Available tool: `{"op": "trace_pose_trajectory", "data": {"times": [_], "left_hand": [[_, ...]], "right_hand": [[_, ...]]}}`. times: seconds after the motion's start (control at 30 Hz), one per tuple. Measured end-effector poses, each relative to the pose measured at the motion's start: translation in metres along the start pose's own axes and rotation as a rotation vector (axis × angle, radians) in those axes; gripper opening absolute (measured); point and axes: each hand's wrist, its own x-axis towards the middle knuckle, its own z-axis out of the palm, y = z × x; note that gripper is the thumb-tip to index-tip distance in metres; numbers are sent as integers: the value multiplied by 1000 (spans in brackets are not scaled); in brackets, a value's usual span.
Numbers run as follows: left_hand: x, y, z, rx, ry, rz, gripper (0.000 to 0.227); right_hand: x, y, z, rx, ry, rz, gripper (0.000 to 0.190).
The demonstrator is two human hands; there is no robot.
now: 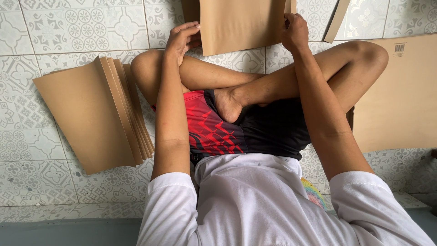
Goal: Folding flat cardboard sheets and stacking them on the floor.
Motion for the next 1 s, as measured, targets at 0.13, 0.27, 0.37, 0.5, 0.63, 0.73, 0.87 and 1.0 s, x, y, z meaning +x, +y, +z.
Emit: {"op": "trace_pose_trajectory", "data": {"times": [0.13,0.27,0.37,0.5,0.63,0.73,0.87,1.0], "left_hand": [[2,0,1,103,-20,-23,42],[2,2,2,129,0,-51,45],[-1,7,4,100,3,-66,41],[3,1,5,129,36,-57,38],[1,2,6,85,54,-24,35],[7,1,4,77,58,-7,39],[17,-12,-3,62,46,-16,42],[17,-15,-7,34,-11,-3,46]], "right_hand": [[0,1,1,-14,11,-8,16],[1,3,2,-8,23,-28,17],[0,-2,-1,-6,36,-45,17],[1,-12,1,-174,124,-62,28],[10,-49,3,-564,22,-31,70],[20,-81,37,-342,-28,-141,57],[15,-175,58,639,-496,237,61],[2,-189,91,675,-477,269,58]]}}
